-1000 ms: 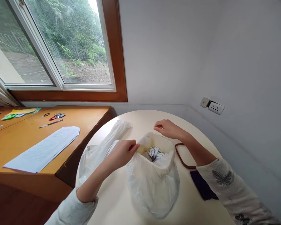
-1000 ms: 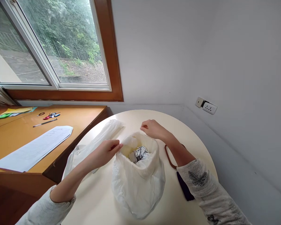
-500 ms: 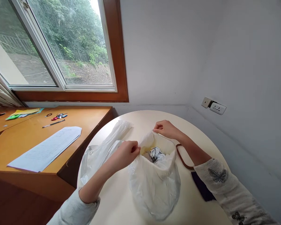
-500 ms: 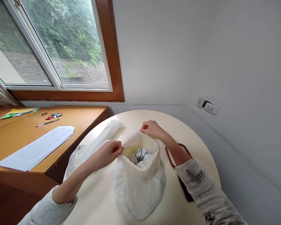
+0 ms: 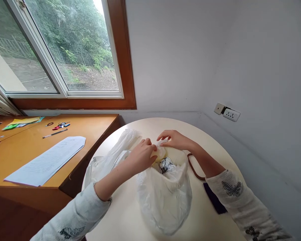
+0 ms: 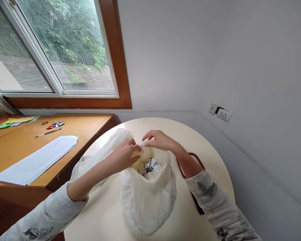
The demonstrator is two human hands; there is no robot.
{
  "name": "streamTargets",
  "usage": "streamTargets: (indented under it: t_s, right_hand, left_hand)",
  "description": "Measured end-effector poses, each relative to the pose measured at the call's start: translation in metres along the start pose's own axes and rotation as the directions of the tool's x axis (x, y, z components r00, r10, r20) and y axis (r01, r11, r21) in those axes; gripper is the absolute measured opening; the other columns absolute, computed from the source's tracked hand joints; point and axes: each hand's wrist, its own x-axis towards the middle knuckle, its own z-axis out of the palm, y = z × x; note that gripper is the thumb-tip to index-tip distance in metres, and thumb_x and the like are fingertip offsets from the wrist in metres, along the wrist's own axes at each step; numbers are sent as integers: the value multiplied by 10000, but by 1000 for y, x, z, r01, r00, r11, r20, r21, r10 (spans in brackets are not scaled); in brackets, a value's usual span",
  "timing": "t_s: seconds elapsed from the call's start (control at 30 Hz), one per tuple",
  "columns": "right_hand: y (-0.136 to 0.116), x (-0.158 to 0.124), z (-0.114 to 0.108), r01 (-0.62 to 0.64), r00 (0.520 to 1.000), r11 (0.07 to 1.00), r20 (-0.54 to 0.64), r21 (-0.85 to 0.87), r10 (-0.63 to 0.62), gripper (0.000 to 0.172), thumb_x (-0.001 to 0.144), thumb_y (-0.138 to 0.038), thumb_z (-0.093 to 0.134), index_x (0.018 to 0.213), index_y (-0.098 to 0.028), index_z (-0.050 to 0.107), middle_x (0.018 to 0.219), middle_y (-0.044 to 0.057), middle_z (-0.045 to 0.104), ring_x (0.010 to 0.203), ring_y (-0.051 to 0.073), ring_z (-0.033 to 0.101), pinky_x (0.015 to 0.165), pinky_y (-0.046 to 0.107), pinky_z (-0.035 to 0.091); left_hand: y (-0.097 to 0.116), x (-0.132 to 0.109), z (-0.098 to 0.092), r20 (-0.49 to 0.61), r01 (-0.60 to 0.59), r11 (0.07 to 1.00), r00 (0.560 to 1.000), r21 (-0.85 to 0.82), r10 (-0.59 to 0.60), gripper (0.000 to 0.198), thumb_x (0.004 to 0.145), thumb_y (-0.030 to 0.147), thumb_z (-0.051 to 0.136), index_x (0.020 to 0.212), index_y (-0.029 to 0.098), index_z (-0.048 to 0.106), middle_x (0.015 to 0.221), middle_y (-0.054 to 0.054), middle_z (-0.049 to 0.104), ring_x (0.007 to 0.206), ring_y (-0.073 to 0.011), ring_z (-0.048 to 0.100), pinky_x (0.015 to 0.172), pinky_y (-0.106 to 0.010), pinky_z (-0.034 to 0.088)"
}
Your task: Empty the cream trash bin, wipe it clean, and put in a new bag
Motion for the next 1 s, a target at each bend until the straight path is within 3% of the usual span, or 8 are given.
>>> streamTargets:
  t_s: [0.17,0.27,0.43,0.5,0.6,0.73,0.83,1.0]
  right_hand:
    - [0,-1,5,53,999,997,16,-63,-52,97,731,-249,590,740,-226,684,966,18,621,876,165,574,764,279,423]
    - [-7,-4,6,40,995,966,99,-255,-15,140,768,-251,554,746,-230,691,1050,31,592,884,173,569,790,292,407]
    - [-25,-8,17,42,966,769,221,-637,131,139,766,-267,569,818,-238,694,1048,72,575,935,225,554,840,348,372]
    - [-27,-10,18,49,958,729,237,-683,158,155,761,-283,577,857,-242,693,1083,84,558,955,239,544,844,359,369]
    - [-25,-13,11,80,965,796,247,-600,90,191,802,-317,524,913,-278,674,1158,60,529,979,228,534,851,357,367]
    - [-21,-16,-5,64,996,909,78,-411,-35,194,847,-265,449,882,-243,638,1100,26,545,919,154,542,794,275,387]
    - [-19,-15,-7,46,999,916,13,-399,-44,131,814,-198,487,775,-198,613,961,22,566,830,129,533,708,236,381]
    - [-9,-7,10,-24,999,850,12,-526,36,68,749,-120,518,734,-186,512,826,2,531,699,105,479,589,214,314]
  left_hand:
    - [7,5,0,81,-90,969,994,230,73,313,832,289,420,700,155,670,944,-142,542,942,-283,469,812,-404,384]
    - [13,9,-6,193,-74,960,981,268,22,377,855,324,361,722,146,665,1147,-171,492,1064,-325,410,842,-473,364]
    - [20,18,-16,481,-38,967,872,253,-91,434,881,371,275,874,156,652,1296,-184,421,1230,-338,301,915,-594,263]
    - [20,17,-20,479,-45,965,874,257,-87,456,882,408,281,849,149,655,1294,-188,438,1247,-335,291,945,-574,248]
    - [18,10,-27,362,-107,971,932,213,23,441,885,391,305,786,156,665,1137,-160,571,1225,-305,342,944,-449,316]
    - [17,2,-33,184,-146,988,974,53,134,426,900,375,281,840,183,657,1065,-88,602,976,-210,553,797,-304,416]
    - [24,5,-30,251,-204,977,950,56,184,482,910,378,238,756,169,645,913,-78,633,773,-181,594,691,-291,424]
    - [41,17,-16,326,-314,906,920,283,217,367,864,301,371,652,148,630,762,-108,646,840,-244,576,772,-351,385]
